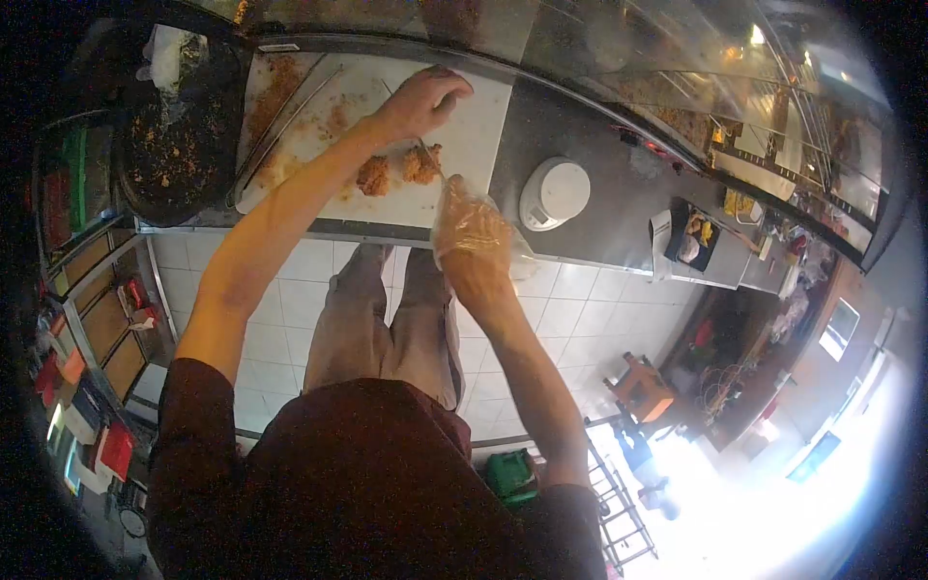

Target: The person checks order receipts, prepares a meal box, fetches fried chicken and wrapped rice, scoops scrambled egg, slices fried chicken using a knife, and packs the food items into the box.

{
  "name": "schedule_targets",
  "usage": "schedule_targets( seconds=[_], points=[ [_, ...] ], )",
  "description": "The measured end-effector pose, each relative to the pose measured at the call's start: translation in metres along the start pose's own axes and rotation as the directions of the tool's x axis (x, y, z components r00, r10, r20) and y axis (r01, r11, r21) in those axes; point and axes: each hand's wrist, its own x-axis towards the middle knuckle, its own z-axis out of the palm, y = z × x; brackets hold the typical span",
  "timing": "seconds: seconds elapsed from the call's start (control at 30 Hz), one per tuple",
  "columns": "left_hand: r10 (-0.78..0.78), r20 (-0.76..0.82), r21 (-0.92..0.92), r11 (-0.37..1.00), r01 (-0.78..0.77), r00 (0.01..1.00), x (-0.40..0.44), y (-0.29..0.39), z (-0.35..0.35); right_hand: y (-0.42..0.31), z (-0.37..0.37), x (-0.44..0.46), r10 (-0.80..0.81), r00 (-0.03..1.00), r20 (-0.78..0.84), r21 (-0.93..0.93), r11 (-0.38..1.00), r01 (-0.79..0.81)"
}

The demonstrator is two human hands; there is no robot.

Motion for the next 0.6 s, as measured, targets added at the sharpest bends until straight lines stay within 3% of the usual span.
schedule_targets(
  seconds=[0.07, 0.17, 0.27, 0.3, 0.4, 0.5, 0.6],
  points=[
    [-0.018, -0.034, 0.026, 0.999, 0.019, 0.999, -0.001, -0.001, 0.007, 0.001, 0.003, 0.012, 0.020, 0.999, 0.042, -0.017, 1.000, -0.019],
    [0.101, -0.079, 0.131, 0.987, -0.090, 0.992, -0.011, -0.008, 0.013, -0.010, 0.023, 0.031, 0.050, 0.996, 0.074, -0.010, 0.999, -0.049],
    [0.112, -0.034, 0.314, 0.945, -0.096, 0.993, -0.012, -0.011, 0.013, -0.023, 0.038, 0.050, 0.079, 0.995, 0.064, 0.016, 0.997, -0.080],
    [0.179, -0.077, 0.315, 0.938, -0.146, 0.981, -0.010, -0.010, 0.015, -0.025, 0.037, 0.053, 0.077, 0.995, 0.058, 0.012, 0.997, -0.078],
    [-0.042, -0.017, 0.209, 0.977, 0.045, 0.999, -0.005, -0.013, 0.012, -0.026, 0.003, 0.041, 0.021, 0.998, 0.066, 0.011, 1.000, -0.022],
    [-0.061, 0.001, -0.078, 0.995, 0.061, 0.998, -0.004, -0.011, 0.006, -0.020, 0.007, 0.017, 0.048, 0.993, 0.106, 0.009, 0.999, -0.049],
    [0.039, 0.009, 0.077, 0.996, -0.040, 0.999, -0.016, -0.007, 0.005, -0.026, 0.061, 0.026, 0.114, 0.991, 0.067, 0.060, 0.991, -0.118]
  ],
)
